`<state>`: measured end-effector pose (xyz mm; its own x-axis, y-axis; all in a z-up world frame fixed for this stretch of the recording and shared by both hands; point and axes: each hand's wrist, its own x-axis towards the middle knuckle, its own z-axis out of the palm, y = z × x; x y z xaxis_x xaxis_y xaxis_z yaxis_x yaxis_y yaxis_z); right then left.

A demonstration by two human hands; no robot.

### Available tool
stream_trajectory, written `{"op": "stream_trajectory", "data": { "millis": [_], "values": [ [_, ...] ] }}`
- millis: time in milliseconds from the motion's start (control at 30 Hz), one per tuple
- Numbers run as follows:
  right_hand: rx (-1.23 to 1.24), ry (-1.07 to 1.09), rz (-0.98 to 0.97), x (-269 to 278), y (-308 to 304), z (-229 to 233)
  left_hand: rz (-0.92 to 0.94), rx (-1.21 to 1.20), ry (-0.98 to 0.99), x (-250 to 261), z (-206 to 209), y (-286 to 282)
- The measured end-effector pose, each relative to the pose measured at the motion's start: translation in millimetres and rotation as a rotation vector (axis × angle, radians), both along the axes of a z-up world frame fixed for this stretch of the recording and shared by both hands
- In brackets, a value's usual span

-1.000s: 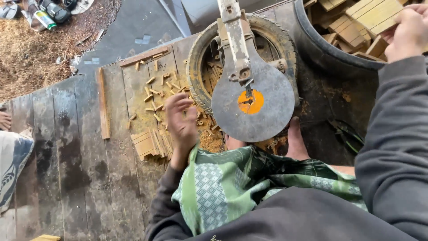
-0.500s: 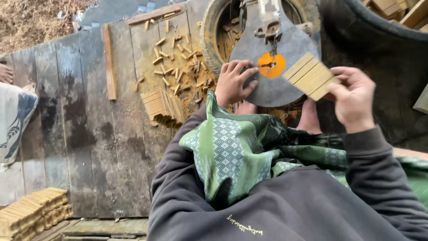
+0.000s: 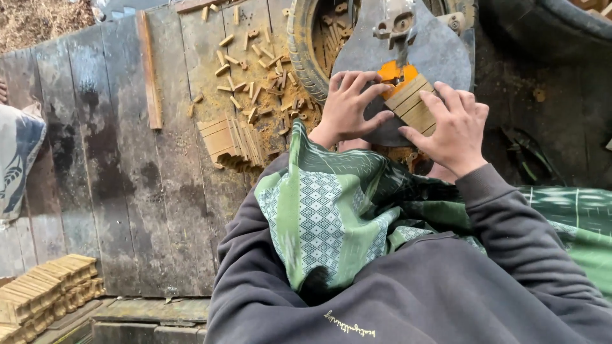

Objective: Cutting small wooden blocks into thinner strips using a table-mounted circular saw.

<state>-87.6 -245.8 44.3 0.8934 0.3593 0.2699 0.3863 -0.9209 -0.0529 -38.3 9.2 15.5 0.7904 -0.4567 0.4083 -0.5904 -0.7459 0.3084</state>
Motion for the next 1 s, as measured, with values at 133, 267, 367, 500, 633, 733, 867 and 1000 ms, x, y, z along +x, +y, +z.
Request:
{"op": "stream_trajectory", "data": {
  "millis": [133, 267, 367, 500, 633, 733, 867, 1000],
  "values": [
    [0.144, -0.004, 0.049, 2, 8, -6, -0.024, 0.036, -0.016, -4, -1, 3],
    [0.211, -0.016, 0.086, 0, 17, -12, -0.029, 0.002, -0.029, -2, -4, 3],
    [0.305, -0.045, 0.132, 1, 20, -20, -0.054, -0.067, -0.065, -3, 0, 4],
    [0.313, -0.056, 0.157, 2, 20, -20, -0.093, -0.079, -0.089, -3, 0, 5],
    [0.308, -0.067, 0.144, 2, 23, -21, -0.076, -0.021, -0.077, -3, -8, 7],
    [0.318, -0.081, 0.149, 4, 25, -22, -0.052, -0.028, -0.055, -4, -12, 7],
    [0.323, -0.091, 0.149, 4, 26, -20, -0.046, -0.053, -0.024, -3, -16, 7],
    [0.306, -0.096, 0.145, 5, 26, -22, -0.041, -0.069, -0.019, -4, -12, 7]
  ]
}}
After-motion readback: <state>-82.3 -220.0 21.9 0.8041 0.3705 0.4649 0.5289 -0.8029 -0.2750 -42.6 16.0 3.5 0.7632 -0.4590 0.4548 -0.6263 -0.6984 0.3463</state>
